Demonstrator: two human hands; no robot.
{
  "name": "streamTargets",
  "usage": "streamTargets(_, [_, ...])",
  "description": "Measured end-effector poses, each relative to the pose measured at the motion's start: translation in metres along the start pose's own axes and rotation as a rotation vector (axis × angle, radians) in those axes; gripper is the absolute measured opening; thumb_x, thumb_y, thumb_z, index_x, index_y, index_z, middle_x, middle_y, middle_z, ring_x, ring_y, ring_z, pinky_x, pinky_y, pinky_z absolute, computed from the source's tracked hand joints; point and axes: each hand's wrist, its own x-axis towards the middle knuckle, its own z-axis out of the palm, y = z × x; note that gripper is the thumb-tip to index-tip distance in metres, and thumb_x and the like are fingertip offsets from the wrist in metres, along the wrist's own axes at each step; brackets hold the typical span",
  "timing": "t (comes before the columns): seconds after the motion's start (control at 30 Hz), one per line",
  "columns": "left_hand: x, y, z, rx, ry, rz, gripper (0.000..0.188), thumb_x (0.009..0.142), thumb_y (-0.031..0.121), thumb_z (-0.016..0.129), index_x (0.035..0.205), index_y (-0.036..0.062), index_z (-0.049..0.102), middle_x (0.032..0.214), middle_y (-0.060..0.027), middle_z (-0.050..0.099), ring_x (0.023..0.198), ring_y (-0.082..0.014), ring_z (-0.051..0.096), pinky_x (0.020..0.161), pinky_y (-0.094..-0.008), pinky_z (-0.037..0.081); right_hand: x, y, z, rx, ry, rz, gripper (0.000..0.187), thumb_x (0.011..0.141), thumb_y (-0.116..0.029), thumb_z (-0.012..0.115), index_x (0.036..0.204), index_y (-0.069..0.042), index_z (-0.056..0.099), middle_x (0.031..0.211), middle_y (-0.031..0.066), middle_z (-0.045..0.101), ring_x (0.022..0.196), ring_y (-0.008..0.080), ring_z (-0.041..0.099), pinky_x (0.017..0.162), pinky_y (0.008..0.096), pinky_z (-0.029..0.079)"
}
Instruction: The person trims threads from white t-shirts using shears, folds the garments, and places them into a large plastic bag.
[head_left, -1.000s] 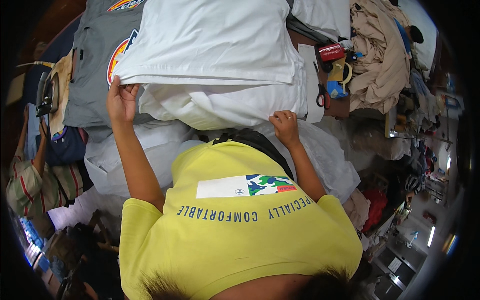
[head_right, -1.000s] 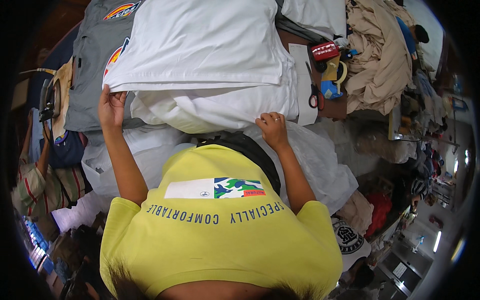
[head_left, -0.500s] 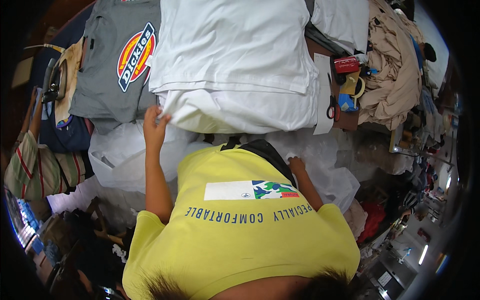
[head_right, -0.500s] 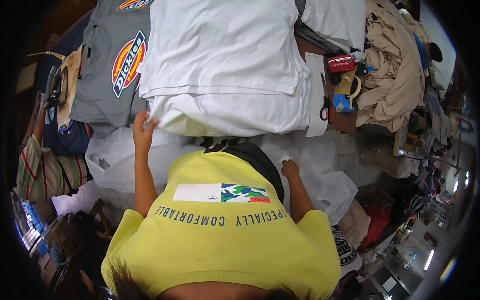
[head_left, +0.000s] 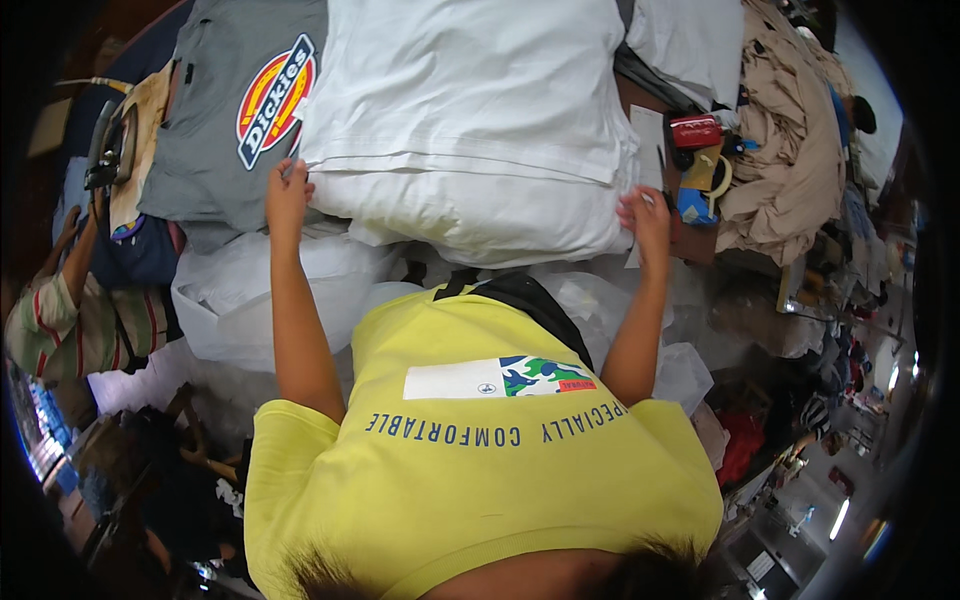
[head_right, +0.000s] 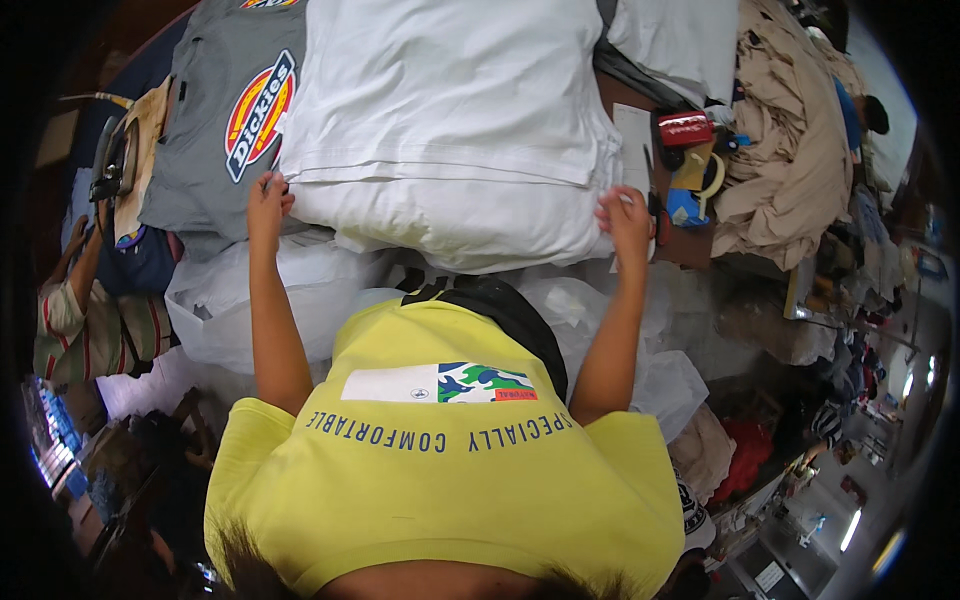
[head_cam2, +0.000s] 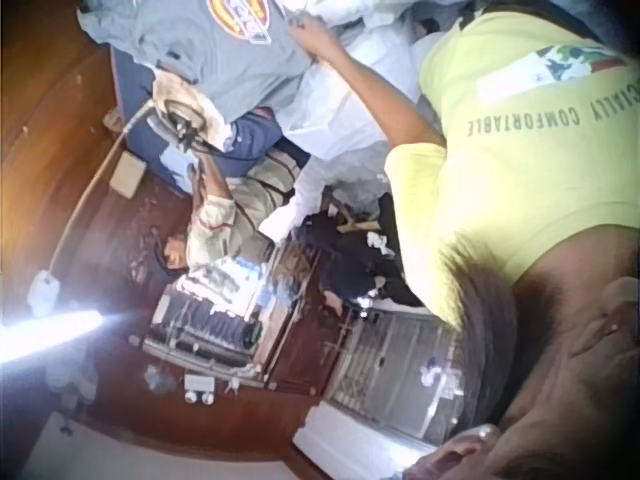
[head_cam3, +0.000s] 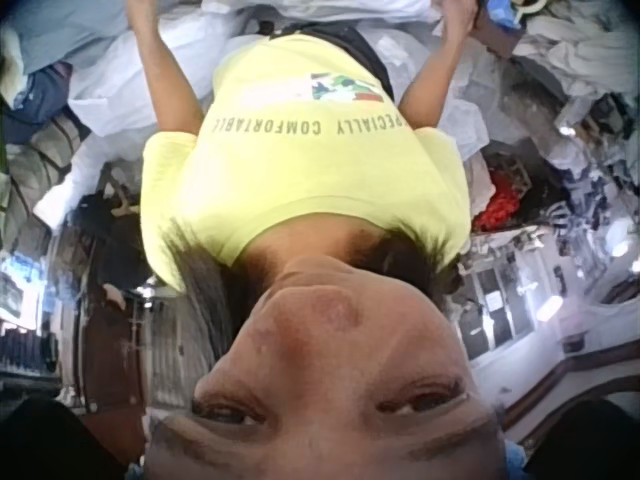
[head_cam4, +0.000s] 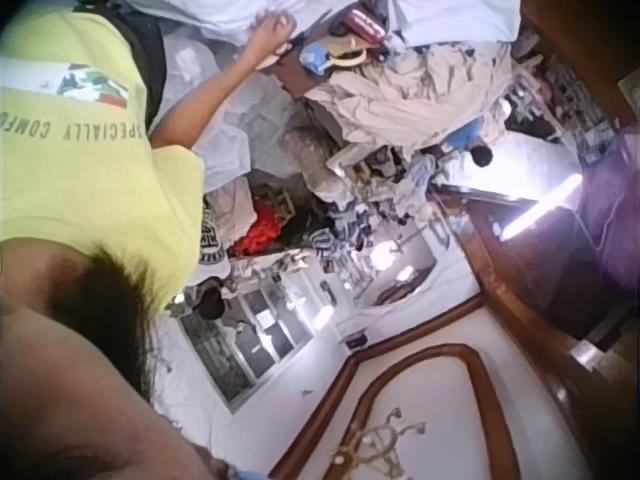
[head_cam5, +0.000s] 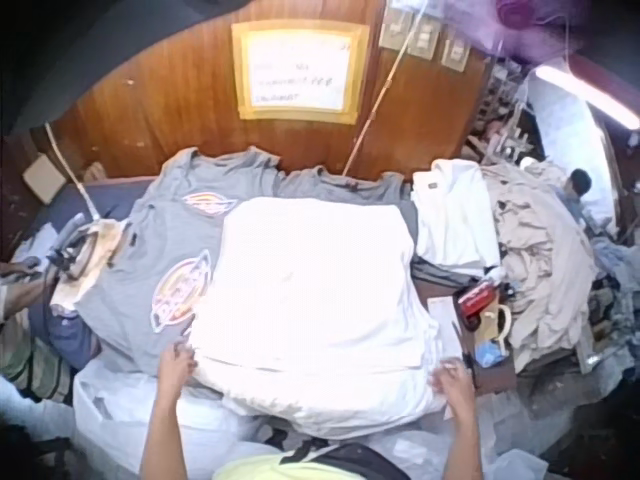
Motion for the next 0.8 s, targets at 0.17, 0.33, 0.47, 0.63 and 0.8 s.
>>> streamTargets(0.17, [0.032, -0.005, 0.011, -0.196, -0.133, -0.184, 0.032, 0.085, 0.032, 0.062, 0.102, 0.0045, 0.056, 0.082, -0.0022, 0.056, 0.066, -0.0078, 0.054, 0.056, -0.0196, 0.046, 0.026, -0.006, 0.028, -0.237, 0.101, -0.04, 0.034, 0.083, -0.032, 0.065, 0.101, -0.005, 0.056, 0.071, 0.0028, 0.059, 0.061, 0.0087, 0.055, 0.055, 0.0225, 0.045])
streamTargets(0.33, [0.017, 0.001, 0.007, -0.568, -0.058, -0.157, 0.021, 0.087, 0.025, 0.061, 0.096, 0.0064, 0.054, 0.081, -0.002, 0.058, 0.069, -0.0114, 0.058, 0.065, -0.0252, 0.051, 0.02, 0.006, 0.04, -0.248, 0.201, -0.32, 0.03, 0.08, -0.021, 0.068, 0.1, -0.002, 0.056, 0.068, 0.0028, 0.056, 0.062, 0.0096, 0.055, 0.057, 0.0247, 0.044])
streamTargets(0.47, [0.022, -0.008, -0.016, -0.67, -0.097, -0.141, 0.018, 0.087, 0.021, 0.061, 0.095, 0.007, 0.054, 0.081, -0.001, 0.06, 0.071, -0.0117, 0.059, 0.07, -0.0293, 0.054, 0.019, 0.007, 0.034, 0.005, 0.073, -0.202, 0.028, 0.079, -0.008, 0.066, 0.102, -0.001, 0.052, 0.068, 0.0006, 0.054, 0.058, 0.0069, 0.051, 0.052, 0.0203, 0.041])
streamTargets(0.63, [0.021, -0.049, -0.026, -0.559, -0.11, -0.199, 0.018, 0.087, 0.02, 0.06, 0.097, 0.0056, 0.054, 0.08, -0.0012, 0.059, 0.069, -0.0102, 0.059, 0.064, -0.0253, 0.052, -0.001, 0.024, 0.013, 0.237, 0.056, -0.079, 0.024, 0.08, -0.006, 0.065, 0.099, -0.003, 0.05, 0.069, -0.0016, 0.052, 0.053, 0.0047, 0.046, 0.047, 0.0174, 0.035])
streamTargets(0.8, [-0.019, -0.024, -0.004, 0.096, 0.247, 0.317, 0.023, 0.086, 0.014, 0.06, 0.105, 0.0032, 0.054, 0.091, -0.0056, 0.06, 0.082, -0.0172, 0.057, 0.075, -0.0295, 0.047, -0.013, 0.018, 0.037, -0.56, 0.444, -0.582, 0.028, 0.075, -0.001, 0.065, 0.1, -0.004, 0.052, 0.091, 0.0109, 0.054, 0.083, 0.0205, 0.054, 0.073, 0.0333, 0.045])
